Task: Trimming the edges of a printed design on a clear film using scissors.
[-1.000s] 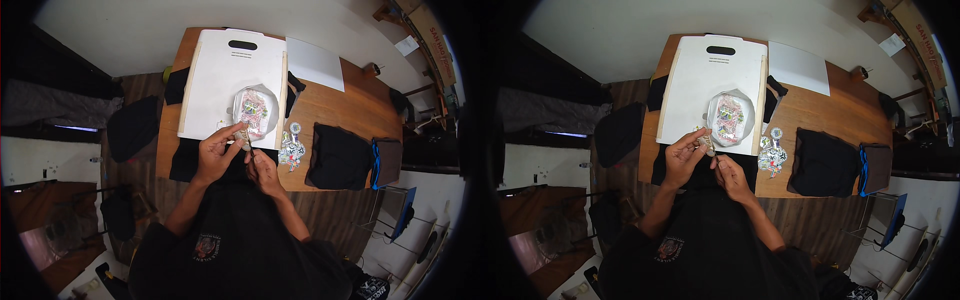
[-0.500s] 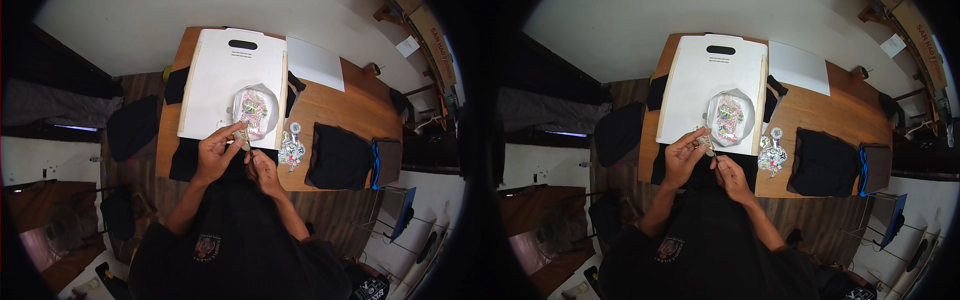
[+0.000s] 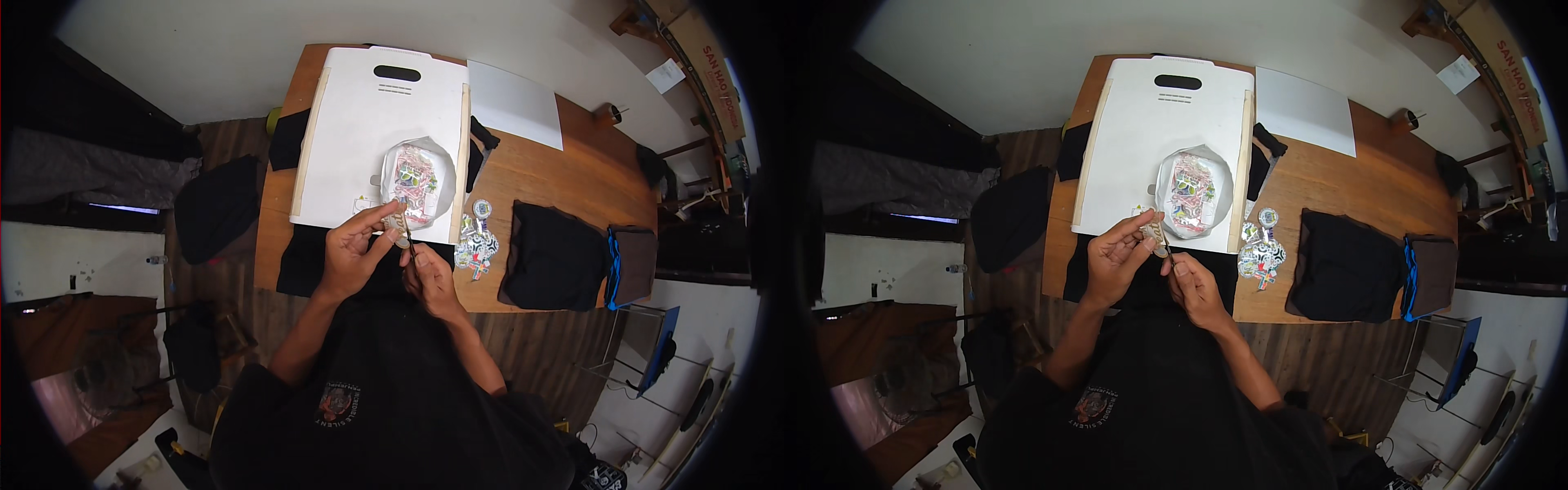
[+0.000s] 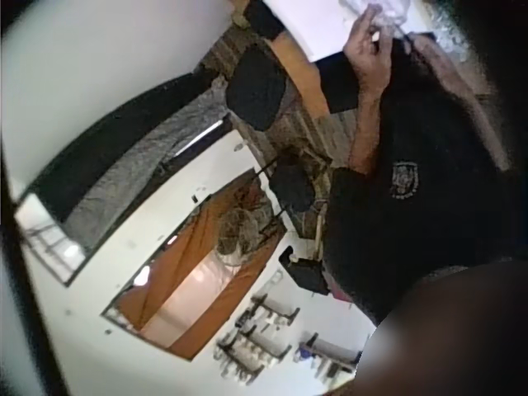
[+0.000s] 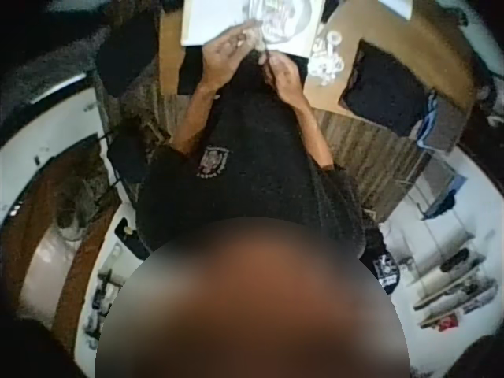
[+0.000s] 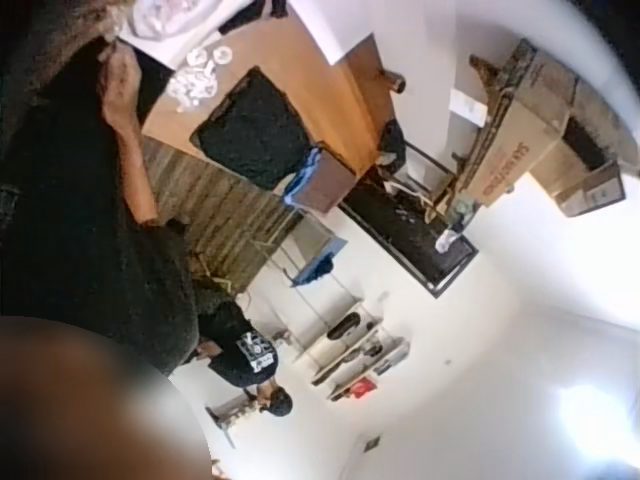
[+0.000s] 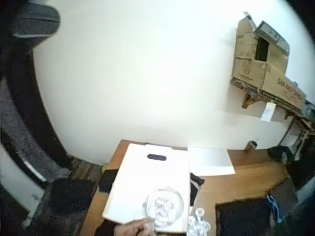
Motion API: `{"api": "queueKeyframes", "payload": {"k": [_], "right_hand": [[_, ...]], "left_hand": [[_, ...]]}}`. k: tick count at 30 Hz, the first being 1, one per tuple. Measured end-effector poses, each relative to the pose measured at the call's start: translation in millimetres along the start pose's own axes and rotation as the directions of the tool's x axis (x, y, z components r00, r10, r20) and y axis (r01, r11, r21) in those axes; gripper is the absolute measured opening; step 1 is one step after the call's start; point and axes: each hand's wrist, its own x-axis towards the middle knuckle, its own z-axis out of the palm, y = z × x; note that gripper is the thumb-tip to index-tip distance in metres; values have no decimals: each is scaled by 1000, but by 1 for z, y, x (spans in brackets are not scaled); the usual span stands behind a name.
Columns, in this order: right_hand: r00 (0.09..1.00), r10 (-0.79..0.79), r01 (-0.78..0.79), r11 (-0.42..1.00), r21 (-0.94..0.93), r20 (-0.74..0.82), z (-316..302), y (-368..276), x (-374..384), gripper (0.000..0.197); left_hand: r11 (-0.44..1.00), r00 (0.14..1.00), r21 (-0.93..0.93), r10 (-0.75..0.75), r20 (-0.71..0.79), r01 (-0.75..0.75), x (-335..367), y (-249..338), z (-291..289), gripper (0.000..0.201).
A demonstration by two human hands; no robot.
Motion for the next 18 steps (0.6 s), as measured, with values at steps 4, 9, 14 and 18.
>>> {"api": "queueKeyframes", "payload": {"k": [4, 9, 14, 18], "right_hand": [[1000, -5, 5, 1000, -1, 3, 0, 0, 0, 35], [1000, -7, 7, 1000, -15, 1, -1, -1, 2, 36], [1000, -2, 2, 1000, -21, 0, 0, -3, 3, 35], [1000, -1, 1, 999, -35, -3, 1, -4, 4, 35]], "left_hand": [[1000, 1000, 7, 3, 3, -3, 0, 0, -1, 41], [1000, 1000, 7, 11, 7, -11, 2, 1, -1, 42], [999, 999, 11, 35, 16, -35, 4, 2, -2, 42], [999, 999, 7, 41, 19, -41, 4, 2, -3, 42]]}}
